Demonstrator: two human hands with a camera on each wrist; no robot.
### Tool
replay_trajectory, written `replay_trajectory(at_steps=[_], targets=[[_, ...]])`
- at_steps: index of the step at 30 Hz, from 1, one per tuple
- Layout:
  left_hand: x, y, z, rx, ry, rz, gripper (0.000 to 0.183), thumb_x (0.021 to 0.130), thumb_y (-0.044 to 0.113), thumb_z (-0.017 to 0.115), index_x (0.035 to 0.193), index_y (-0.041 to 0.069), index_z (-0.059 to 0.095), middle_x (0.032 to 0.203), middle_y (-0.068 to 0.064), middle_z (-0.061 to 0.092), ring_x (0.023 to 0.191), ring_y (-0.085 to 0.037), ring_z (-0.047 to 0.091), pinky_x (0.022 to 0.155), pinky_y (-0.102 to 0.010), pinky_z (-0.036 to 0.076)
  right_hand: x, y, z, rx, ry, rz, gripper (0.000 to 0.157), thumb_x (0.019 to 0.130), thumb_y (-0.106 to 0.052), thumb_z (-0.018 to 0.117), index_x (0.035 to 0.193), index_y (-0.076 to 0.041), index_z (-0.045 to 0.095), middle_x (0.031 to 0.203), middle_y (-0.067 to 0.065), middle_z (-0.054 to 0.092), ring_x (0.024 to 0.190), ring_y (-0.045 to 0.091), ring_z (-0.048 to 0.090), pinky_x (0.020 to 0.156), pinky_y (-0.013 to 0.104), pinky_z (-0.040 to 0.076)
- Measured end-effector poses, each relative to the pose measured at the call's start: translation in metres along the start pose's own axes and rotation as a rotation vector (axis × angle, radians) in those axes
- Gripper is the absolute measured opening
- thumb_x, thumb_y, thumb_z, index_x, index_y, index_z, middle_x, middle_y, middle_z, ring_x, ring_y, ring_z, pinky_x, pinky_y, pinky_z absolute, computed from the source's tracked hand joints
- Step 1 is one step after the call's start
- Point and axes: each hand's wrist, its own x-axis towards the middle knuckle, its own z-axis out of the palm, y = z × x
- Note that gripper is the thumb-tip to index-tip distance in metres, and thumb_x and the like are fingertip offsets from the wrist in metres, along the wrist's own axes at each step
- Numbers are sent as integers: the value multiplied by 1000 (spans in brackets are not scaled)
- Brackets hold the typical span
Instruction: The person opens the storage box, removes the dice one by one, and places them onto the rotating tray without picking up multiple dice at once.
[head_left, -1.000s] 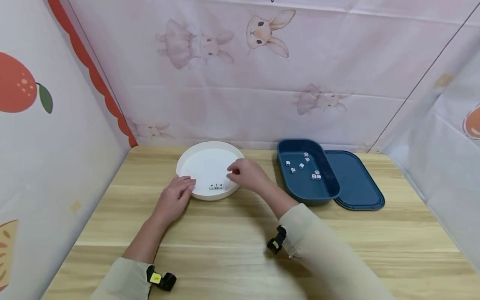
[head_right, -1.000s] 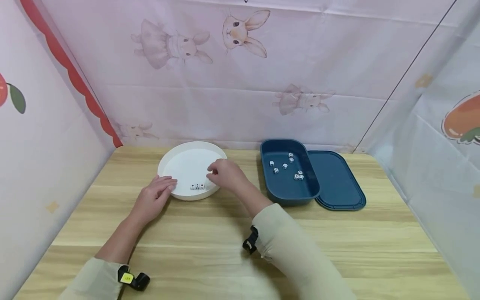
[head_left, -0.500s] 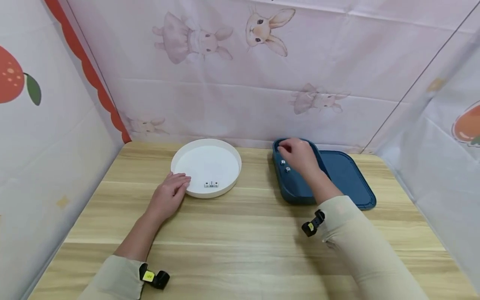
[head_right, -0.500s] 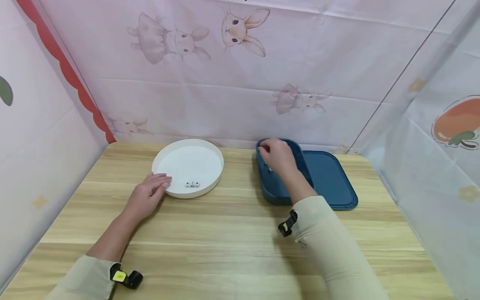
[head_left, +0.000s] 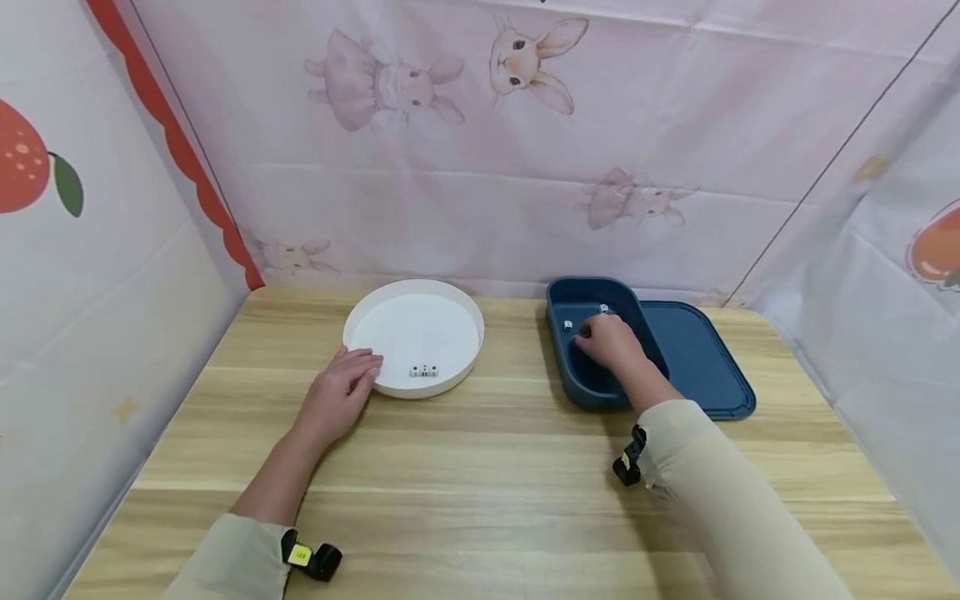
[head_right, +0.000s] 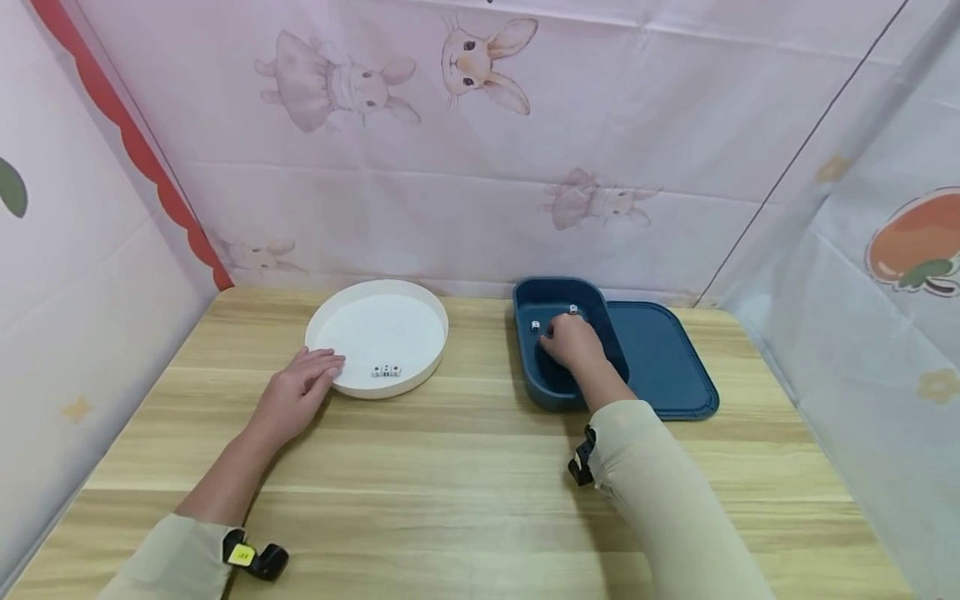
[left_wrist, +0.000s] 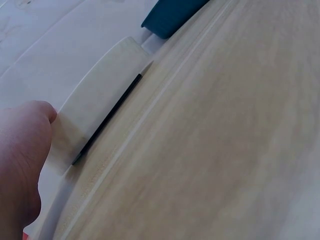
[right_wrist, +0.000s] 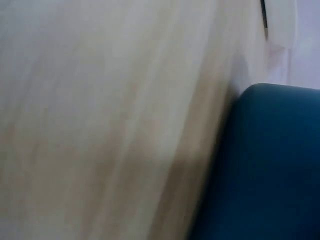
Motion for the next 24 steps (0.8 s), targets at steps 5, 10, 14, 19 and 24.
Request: replay_trajectory(at_steps=[5, 10, 14, 19, 24], targets=[[3, 0, 0, -3, 6, 11, 24, 97, 12, 61, 114, 0, 72, 119, -13, 70, 124, -31, 58, 121, -53, 26, 1, -3, -1, -76, -18, -9, 32, 97, -31, 61, 105, -4, 75, 102, 14, 72, 85, 25, 62, 77, 42, 55], [4, -2, 1, 4, -2, 16, 24, 97, 12, 60, 114, 0, 72, 119, -13, 70, 124, -32, 58, 121, -52, 26, 1, -4, -1, -97, -23, -8, 31, 97, -31, 62, 103, -3, 75, 100, 13, 72, 81, 23, 62, 74, 41, 55], [3, -2, 1, 3, -2, 12, 24, 97, 11, 60, 114, -1, 72, 118, -14, 71, 124, -33, 58, 122, -52, 25, 2, -3, 0, -86, -26, -9, 31, 97, -31, 62, 105, -3, 75, 101, 14, 72, 82, 24, 62, 74, 41, 55], [1, -2, 0, 7, -8, -5, 24, 97, 12, 60, 114, 0, 72, 119, -13, 70, 124, -31, 58, 122, -51, 25, 2, -1, 3, -59, -41, -17, 31, 97, -29, 61, 109, -3, 74, 105, 15, 71, 85, 25, 62, 78, 42, 56], [1, -3, -1, -4, -13, -5, 23, 97, 10, 61, 114, 0, 72, 119, -13, 71, 124, -31, 58, 122, -50, 24, -1, -3, -3, 9, -3, -21, 29, 97, -25, 61, 111, -4, 73, 109, 16, 71, 90, 25, 64, 82, 45, 56]])
